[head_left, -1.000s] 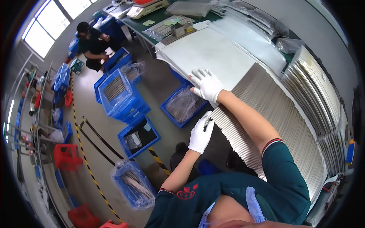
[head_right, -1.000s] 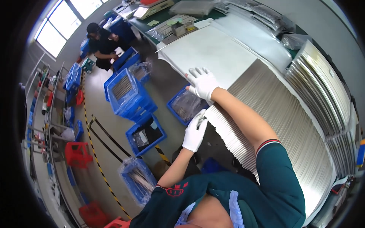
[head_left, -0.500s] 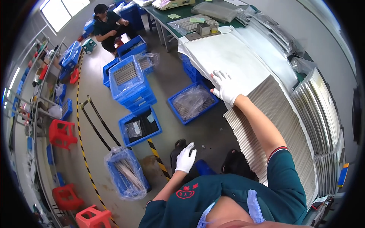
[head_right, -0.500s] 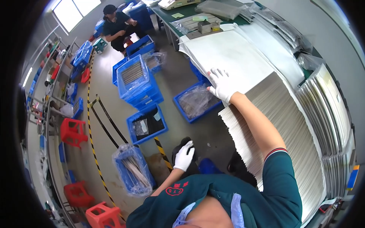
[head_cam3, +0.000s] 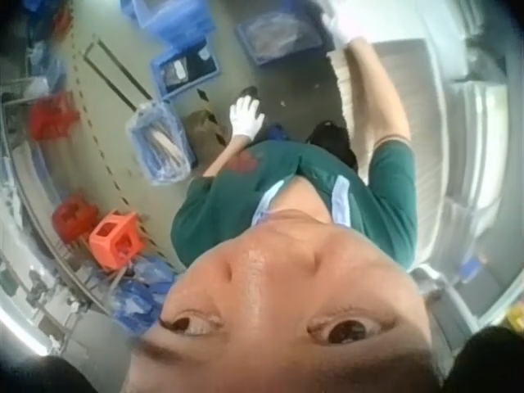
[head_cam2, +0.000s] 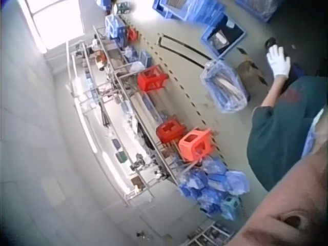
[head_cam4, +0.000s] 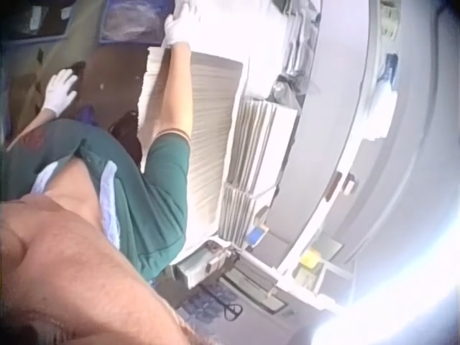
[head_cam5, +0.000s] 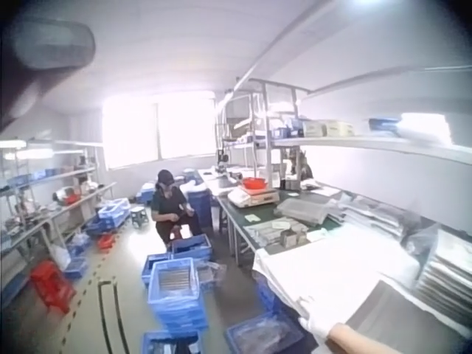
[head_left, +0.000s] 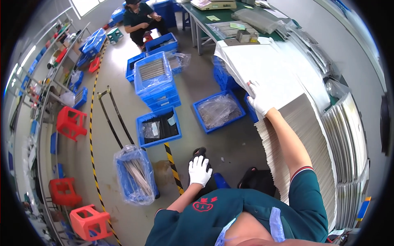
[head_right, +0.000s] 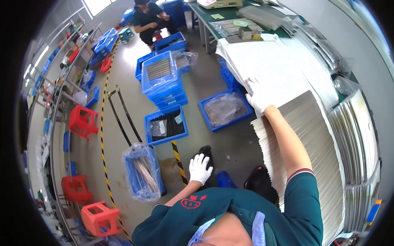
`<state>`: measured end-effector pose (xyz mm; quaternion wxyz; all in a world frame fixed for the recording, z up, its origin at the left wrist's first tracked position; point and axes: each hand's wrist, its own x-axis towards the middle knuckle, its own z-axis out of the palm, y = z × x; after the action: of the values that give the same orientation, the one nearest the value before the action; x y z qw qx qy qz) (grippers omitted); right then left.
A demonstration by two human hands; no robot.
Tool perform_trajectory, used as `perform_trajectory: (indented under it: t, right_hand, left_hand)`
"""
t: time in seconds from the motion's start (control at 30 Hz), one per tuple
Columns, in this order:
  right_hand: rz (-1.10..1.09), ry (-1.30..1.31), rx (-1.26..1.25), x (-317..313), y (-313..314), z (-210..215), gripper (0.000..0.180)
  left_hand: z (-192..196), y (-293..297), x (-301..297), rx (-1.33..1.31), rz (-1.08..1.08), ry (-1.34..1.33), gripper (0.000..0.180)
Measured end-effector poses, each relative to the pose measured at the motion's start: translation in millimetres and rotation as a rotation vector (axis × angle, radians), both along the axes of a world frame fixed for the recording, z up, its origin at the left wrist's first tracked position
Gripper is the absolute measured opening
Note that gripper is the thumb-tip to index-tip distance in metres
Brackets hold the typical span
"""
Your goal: Sorting and counting metal heatsink fins on a workbench and placing them into plastic sleeves.
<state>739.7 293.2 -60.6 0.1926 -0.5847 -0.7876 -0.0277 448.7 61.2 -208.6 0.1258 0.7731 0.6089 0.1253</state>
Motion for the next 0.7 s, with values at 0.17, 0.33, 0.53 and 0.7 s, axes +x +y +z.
perform_trajectory:
  t: [0.17,0.33,0.53,0.7]
  right_hand:
    - [0.112,0.122,-0.03,-7,12,-14,0.054]
    - [0.216,0.166,0.048,51,41,-38,0.053]
    - [0.206,0.016,-0.028,68,48,-30,0.052]
    - [0.14,-0.093,-0.101,102,52,-25,0.05]
  left_hand:
    - [-6,-5,-10,0.053,0.083,-0.047,0.04]
    - [-22,5,-4,0.13,0.229,-0.192,0.04]
    - [-36,6,-33,-0.457,0.689,-0.654,0.056]
    - [-104,-19,-75,-0.516,0.701,-0.844,0.046]
